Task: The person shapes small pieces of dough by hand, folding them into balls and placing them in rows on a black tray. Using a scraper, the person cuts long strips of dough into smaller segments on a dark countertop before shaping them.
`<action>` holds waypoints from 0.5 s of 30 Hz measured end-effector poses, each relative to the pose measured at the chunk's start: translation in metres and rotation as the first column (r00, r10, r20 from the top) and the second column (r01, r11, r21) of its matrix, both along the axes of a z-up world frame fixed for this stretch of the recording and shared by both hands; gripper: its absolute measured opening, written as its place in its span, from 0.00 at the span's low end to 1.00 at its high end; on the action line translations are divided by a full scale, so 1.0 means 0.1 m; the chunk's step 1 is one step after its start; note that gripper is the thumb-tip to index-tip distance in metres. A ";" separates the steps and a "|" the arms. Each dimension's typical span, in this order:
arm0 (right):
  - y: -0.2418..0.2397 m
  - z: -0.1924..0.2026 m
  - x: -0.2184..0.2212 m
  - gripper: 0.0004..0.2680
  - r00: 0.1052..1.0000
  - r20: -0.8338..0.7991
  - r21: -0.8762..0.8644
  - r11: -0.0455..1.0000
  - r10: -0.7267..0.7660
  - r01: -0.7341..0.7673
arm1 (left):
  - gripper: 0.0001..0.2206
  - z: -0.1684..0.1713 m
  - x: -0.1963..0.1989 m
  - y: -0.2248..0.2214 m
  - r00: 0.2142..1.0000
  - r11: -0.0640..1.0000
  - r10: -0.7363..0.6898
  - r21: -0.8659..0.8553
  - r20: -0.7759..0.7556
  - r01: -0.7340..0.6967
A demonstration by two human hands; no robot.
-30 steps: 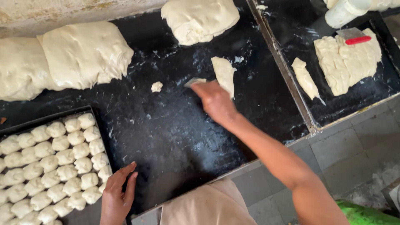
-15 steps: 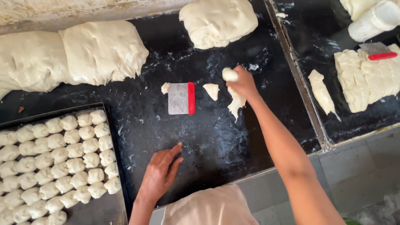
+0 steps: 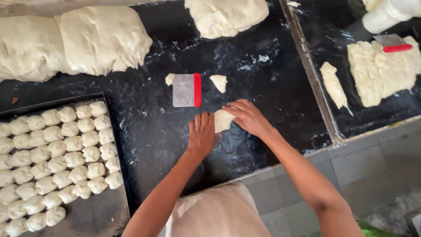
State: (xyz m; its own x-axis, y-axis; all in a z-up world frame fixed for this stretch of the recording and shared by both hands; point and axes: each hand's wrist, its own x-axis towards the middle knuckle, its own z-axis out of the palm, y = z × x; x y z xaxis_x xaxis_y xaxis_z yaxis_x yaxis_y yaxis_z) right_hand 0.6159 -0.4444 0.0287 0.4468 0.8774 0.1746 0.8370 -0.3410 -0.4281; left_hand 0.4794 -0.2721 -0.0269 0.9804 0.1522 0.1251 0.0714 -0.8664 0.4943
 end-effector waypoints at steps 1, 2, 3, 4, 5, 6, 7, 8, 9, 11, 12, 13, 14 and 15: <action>-0.05 -0.03 -0.05 0.20 1.000 0.006 -0.002 1.000 -0.007 0.007 | 0.26 -0.08 0.07 -0.04 0.994 1.000 0.004 0.031 -0.113 0.000; -0.02 -0.05 -0.09 0.19 0.999 -0.036 -0.006 0.999 -0.031 0.031 | 0.26 -0.13 0.11 0.03 0.995 0.999 0.009 0.037 -0.096 -0.005; 0.01 -0.05 -0.11 0.18 0.995 -0.078 -0.011 0.998 -0.055 0.054 | 0.22 -0.15 0.10 0.18 1.000 0.998 0.011 -0.064 -0.025 -0.012; 0.02 -0.05 -0.15 0.18 0.996 -0.074 -0.006 0.998 -0.055 0.055 | 0.18 -0.15 0.06 0.31 0.999 0.986 0.013 -0.166 0.034 -0.007; 0.02 -0.04 -0.19 0.18 0.991 0.075 0.133 0.986 -0.114 0.103 | 0.18 -0.11 0.03 0.44 0.999 0.987 0.012 -0.162 0.039 -0.006; 0.05 -0.06 -0.25 0.18 0.961 0.207 0.275 0.954 -0.182 0.122 | 0.21 -0.07 -0.07 0.59 0.995 0.998 0.062 -0.027 0.073 -0.060; 0.20 -0.10 -0.26 0.18 0.963 0.204 0.279 0.953 -0.177 0.117 | 0.25 -0.01 -0.14 0.72 0.988 0.987 0.106 0.106 0.113 -0.118; 0.39 -0.11 -0.29 0.19 0.930 0.316 0.088 0.982 -0.186 0.167 | 0.25 0.01 -0.18 0.79 0.988 0.986 0.118 0.104 0.103 -0.129; 0.52 -0.07 -0.36 0.21 0.889 0.427 -0.099 0.968 -0.168 0.231 | 0.25 0.03 -0.21 0.85 0.995 0.991 0.096 0.088 0.042 -0.099; 0.54 -0.15 -0.54 0.24 0.919 0.329 -0.002 0.973 -0.218 0.232 | 0.25 0.10 -0.26 0.99 0.996 0.991 0.089 0.099 -0.004 -0.088; 0.61 -0.11 -0.58 0.30 0.936 0.229 0.089 0.963 -0.267 0.253 | 0.35 0.12 -0.29 0.99 0.993 0.994 0.106 -0.019 -0.054 -0.107; 0.73 -0.10 -0.54 0.30 0.937 0.233 0.113 0.964 -0.260 0.239 | 0.45 0.12 -0.26 1.03 0.987 0.982 0.119 -0.134 -0.103 -0.133; 0.68 -0.14 -0.60 0.31 0.979 0.124 0.098 0.984 -0.162 0.150 | 0.45 0.05 -0.22 1.00 0.986 0.980 0.124 -0.140 -0.113 -0.139; 0.66 -0.21 -0.65 0.31 0.998 0.012 0.095 0.994 -0.059 0.058 | 0.29 -0.04 -0.13 1.00 0.942 0.952 0.230 -0.143 -0.243 -0.270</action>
State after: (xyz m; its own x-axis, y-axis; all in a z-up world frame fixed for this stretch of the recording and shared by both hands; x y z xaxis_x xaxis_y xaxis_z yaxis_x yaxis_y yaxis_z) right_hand 0.5511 -0.3782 0.0075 0.4938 0.8289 0.2628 0.8232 -0.3482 -0.4484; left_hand 0.4660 -0.1721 -0.0310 0.9077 0.3956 -0.1401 0.3990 -0.7097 0.5806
